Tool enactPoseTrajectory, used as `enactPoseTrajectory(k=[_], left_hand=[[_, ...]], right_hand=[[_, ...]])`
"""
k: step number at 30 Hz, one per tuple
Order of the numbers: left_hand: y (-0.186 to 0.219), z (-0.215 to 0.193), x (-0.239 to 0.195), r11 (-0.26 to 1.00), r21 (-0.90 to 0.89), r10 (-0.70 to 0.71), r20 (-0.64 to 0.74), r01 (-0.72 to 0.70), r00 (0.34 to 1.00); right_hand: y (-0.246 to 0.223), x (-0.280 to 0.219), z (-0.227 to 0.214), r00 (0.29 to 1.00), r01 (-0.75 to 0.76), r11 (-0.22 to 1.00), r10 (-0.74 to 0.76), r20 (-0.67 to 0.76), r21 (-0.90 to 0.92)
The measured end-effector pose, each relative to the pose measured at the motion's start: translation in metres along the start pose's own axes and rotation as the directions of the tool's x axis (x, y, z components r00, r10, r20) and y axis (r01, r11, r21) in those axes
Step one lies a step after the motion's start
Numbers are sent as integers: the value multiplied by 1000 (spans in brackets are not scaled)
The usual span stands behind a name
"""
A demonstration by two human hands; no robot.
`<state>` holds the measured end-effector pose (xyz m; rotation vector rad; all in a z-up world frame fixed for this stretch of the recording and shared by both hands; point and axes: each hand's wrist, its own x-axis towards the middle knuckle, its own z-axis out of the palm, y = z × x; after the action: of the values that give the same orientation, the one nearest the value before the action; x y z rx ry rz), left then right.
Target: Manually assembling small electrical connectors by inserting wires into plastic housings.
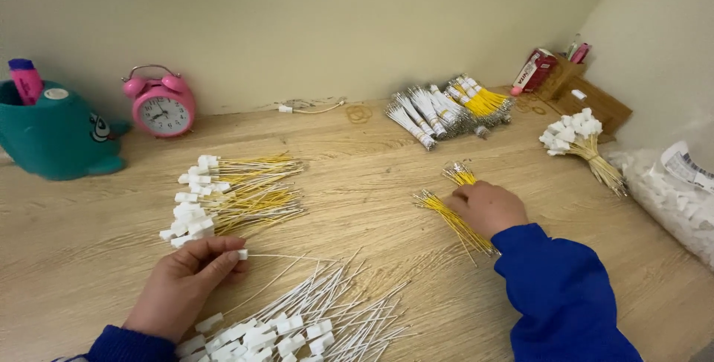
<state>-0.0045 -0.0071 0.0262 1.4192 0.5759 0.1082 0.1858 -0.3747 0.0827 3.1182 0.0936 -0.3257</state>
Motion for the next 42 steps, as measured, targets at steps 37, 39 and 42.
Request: enactPoseTrajectory(k=[37,39,42], left_hand=[[-11,-6,8,996,-71,62,89,-55,994],[-11,-6,6,994,-91,66,72,-60,995],[-4,-4,1,999,5,39,33,-39,999]], right_hand=[[20,18,29,976,215,931,-193,-101,295],[18,13,32,981,190,961,-177,-78,199],[8,4,23,998,28,984,-18,-57,176]])
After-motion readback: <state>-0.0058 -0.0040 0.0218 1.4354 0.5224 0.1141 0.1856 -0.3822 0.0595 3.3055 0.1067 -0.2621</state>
